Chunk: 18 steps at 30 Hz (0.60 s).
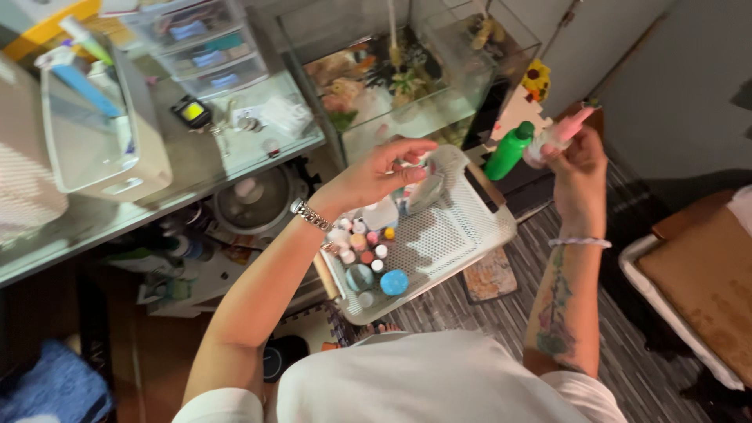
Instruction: The person transfers various small bottles, containers, and cosmetic items from a cluttered countertop into a white plastic basket. They handle items one by one, including a green bottle, small jars, and tubes, placing them into the basket held in their left hand.
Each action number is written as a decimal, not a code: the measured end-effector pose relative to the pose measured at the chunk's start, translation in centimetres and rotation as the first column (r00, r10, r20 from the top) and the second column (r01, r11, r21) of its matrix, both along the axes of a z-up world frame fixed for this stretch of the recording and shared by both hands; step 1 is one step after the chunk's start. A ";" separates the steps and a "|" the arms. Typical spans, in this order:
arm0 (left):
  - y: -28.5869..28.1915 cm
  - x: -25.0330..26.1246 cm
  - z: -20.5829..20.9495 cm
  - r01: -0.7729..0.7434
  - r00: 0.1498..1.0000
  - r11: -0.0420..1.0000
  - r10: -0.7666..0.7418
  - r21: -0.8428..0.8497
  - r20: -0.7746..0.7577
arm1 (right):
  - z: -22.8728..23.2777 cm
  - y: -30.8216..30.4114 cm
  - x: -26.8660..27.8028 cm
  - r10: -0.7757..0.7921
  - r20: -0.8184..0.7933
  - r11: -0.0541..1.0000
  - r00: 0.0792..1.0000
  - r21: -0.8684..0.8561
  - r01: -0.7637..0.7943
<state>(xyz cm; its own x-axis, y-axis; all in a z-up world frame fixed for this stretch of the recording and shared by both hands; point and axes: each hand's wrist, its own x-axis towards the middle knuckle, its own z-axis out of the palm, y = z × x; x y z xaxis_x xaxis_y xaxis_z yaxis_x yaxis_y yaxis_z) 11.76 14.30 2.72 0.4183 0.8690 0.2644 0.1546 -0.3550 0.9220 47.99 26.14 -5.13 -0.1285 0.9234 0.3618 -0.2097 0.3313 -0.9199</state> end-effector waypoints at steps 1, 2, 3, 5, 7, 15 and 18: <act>0.5 0.5 -0.1 -0.005 1.000 1.000 0.005 -0.016 -0.009 | -2.8 1.7 1.2 -0.144 0.129 0.989 0.981 0.034 0.141; 0.9 1.1 -0.3 -0.010 1.000 0.999 0.010 -0.034 -0.018 | -5.8 3.5 2.0 -0.180 0.212 0.984 0.961 0.027 0.178; 1.2 1.6 -0.5 -0.013 0.999 0.999 0.011 -0.034 -0.050 | -8.9 5.3 2.6 -0.212 0.294 0.976 0.932 0.023 0.215; 1.8 2.4 -0.6 -0.018 0.993 0.999 0.014 -0.035 -0.115 | -14.6 7.3 3.4 -0.273 0.461 0.962 0.844 0.111 0.251; 2.2 3.0 -0.6 -0.054 0.970 0.998 0.049 -0.016 -0.240 | -18.8 8.7 3.6 -0.311 0.534 0.949 0.786 0.124 0.291; 2.8 3.4 -3.2 0.002 0.999 0.996 -0.007 -0.088 -0.052 | -21.5 11.3 3.0 -0.380 0.687 0.913 0.620 0.173 0.369; 3.0 3.3 -4.5 -0.001 1.000 0.995 -0.001 -0.102 -0.019 | -21.2 12.6 2.1 -0.316 0.595 0.947 0.739 0.155 0.280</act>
